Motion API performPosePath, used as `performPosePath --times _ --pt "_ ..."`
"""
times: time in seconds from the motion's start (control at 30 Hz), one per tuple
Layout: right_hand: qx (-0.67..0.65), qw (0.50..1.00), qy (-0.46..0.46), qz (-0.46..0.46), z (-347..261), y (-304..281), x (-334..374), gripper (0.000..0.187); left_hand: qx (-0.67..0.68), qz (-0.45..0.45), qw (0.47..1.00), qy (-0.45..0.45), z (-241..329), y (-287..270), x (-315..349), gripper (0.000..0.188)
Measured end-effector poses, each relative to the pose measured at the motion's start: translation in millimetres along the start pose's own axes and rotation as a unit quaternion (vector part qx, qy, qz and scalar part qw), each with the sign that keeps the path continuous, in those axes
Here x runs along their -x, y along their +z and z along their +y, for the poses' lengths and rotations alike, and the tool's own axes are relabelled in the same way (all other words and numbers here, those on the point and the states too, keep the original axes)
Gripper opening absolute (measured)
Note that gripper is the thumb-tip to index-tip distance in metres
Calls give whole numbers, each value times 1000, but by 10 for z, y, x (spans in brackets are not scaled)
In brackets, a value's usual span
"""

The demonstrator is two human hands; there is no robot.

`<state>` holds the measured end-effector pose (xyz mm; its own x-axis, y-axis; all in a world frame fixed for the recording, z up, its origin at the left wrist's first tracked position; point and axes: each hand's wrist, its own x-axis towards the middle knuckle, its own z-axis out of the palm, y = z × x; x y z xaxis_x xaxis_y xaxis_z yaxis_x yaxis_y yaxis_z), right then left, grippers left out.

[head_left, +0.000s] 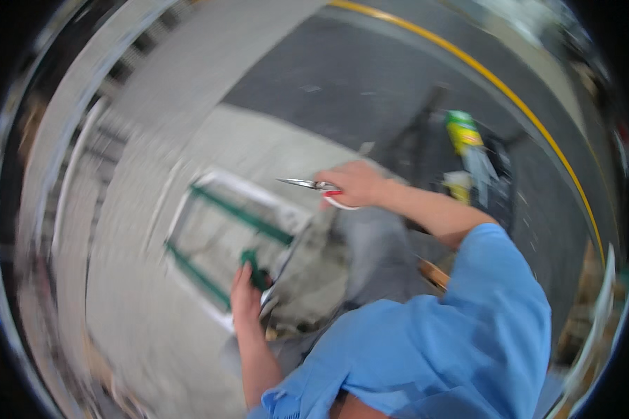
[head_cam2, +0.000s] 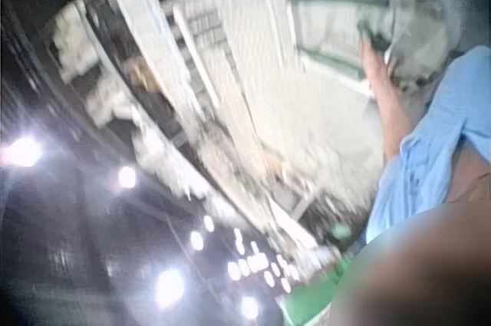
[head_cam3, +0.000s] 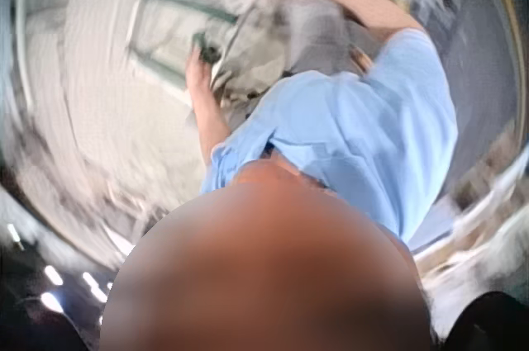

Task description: The person attaches green slats to a white wooden chair seat using a staple gun, then moves to a pallet and removes a wrapped bundle of slats secured with yellow straps.

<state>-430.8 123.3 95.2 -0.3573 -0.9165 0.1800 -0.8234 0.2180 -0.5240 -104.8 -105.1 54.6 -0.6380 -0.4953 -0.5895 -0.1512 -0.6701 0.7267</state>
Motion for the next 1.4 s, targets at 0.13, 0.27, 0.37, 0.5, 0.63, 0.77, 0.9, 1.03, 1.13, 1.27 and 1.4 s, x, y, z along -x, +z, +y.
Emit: performPosePath --times 0.13,0.27,0.37,0.5,0.63,0.77,0.9,1.03,1.13,1.27,1.4 --pt "-40 927 283 244 53 -580 1208 57 -111 21 993 -31 -653 -74 35 36" --pt "69 735 582 342 114 -893 2798 68 -260 35 959 104 -923 205 -77 26" --pt "130 650 675 326 196 -863 3576 66 -342 71 925 150 -958 320 -77 26" --pt "207 641 688 269 452 -845 4020 53 -340 60 925 159 -1024 370 -93 27" --pt "263 712 607 236 496 -898 3683 37 -311 110 916 229 -1189 384 -75 25" --pt "206 804 441 340 309 -877 2942 31 -442 23 886 136 -1186 437 138 35" --pt "-119 879 282 366 -105 -479 1806 19 -169 -4 975 144 -920 591 518 29" --pt "-324 933 151 34 -1012 233 757 37 39 -7 990 132 -529 608 827 29" --pt "-443 890 39 -99 -1524 571 258 61 128 -30 983 129 -39 776 1010 25" --pt "-522 826 18 -210 -2035 917 99 55 217 67 942 247 252 374 889 20" --pt "-526 776 95 -335 -1859 1022 215 30 225 74 925 296 799 305 834 23"
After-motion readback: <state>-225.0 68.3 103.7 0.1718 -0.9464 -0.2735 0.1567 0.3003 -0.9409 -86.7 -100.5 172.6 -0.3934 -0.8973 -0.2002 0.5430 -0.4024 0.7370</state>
